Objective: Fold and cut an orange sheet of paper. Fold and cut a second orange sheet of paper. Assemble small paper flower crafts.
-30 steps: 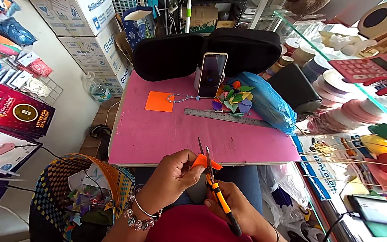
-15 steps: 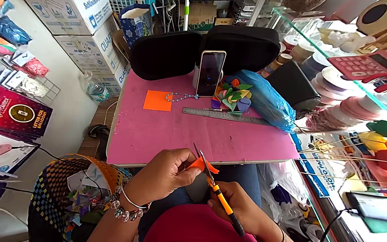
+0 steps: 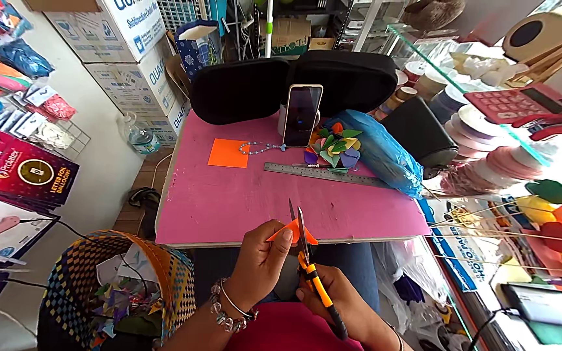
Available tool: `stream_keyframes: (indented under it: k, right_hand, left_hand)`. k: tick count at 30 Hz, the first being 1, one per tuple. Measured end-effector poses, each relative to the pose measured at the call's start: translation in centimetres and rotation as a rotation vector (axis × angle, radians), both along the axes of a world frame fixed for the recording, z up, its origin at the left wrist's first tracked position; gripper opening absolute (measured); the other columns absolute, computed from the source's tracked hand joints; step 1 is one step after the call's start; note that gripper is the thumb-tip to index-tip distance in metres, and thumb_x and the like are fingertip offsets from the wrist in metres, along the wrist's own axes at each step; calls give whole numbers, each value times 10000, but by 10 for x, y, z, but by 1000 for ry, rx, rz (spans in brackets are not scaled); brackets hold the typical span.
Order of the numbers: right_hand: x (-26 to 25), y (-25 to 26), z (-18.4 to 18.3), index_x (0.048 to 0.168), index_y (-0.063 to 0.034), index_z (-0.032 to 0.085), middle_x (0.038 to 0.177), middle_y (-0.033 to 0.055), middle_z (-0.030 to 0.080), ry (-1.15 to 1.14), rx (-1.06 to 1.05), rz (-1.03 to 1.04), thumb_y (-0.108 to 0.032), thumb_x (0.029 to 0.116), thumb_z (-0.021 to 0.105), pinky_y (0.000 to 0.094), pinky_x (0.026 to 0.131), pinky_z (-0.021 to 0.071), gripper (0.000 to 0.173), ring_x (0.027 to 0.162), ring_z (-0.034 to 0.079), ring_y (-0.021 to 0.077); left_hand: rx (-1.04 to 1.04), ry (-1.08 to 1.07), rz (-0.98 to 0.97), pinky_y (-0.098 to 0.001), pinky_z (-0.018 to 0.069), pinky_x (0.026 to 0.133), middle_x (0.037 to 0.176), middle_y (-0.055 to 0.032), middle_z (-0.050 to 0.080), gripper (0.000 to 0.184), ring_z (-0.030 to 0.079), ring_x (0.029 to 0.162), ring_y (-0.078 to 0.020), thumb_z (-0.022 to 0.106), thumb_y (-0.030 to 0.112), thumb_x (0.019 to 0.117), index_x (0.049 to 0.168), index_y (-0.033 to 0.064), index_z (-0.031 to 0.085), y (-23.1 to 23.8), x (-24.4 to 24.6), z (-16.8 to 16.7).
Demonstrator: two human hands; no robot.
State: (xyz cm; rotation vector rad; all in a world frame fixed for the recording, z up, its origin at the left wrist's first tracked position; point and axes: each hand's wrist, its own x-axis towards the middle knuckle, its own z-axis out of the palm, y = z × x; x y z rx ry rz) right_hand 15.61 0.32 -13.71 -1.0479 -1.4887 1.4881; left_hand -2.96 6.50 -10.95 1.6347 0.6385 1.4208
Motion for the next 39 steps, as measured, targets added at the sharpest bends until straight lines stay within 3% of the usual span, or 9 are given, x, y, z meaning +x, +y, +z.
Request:
stream_keyframes:
  k: [3,7,14,27,33,39]
  right_hand:
    - [3,0,0,856,-146,601,643,-127,524,-23,32,21,-361,908,741,128,503,383,262,545,470,-57]
    - [2,-2,0,918,-126,608,669,-124,523,-54,69,-5,-461,899,749,119,512,389,363,556,463,-62]
    - [-7,-5,-5,861,-126,595,619,-121,503,-65,123,-87,-409,914,734,117,477,361,320,517,440,-69]
    - [5,-4,-2,781,-129,586,581,-109,486,-98,119,-53,-308,912,719,121,460,343,259,495,434,-62]
    - [10,0,2,915,-122,601,672,-118,512,-100,76,10,-510,898,733,123,510,380,410,559,455,-60]
    - [11,-1,1,868,-138,603,639,-130,498,-114,63,-10,-480,899,731,125,494,358,366,537,438,-65]
  left_hand:
    - [79,115,7,-108,442,625,736,24,542,315,510,666,49,472,208,1088,870,13,590,3,-1,1]
    - [78,144,-43,-98,427,628,740,15,539,311,501,673,50,484,197,1082,868,0,596,3,-4,4]
    - [61,119,-48,-98,431,625,726,33,529,302,499,665,59,474,185,1083,860,14,585,0,-3,5]
    - [39,172,-166,-92,420,621,728,32,542,312,501,666,62,479,193,1085,859,8,589,4,-13,14]
    - [-44,197,-248,-86,377,576,680,62,501,308,452,617,78,483,199,1084,852,24,587,6,-9,15]
    - [-79,219,-296,-83,383,585,687,77,508,298,457,626,88,488,197,1081,857,31,596,10,-13,15]
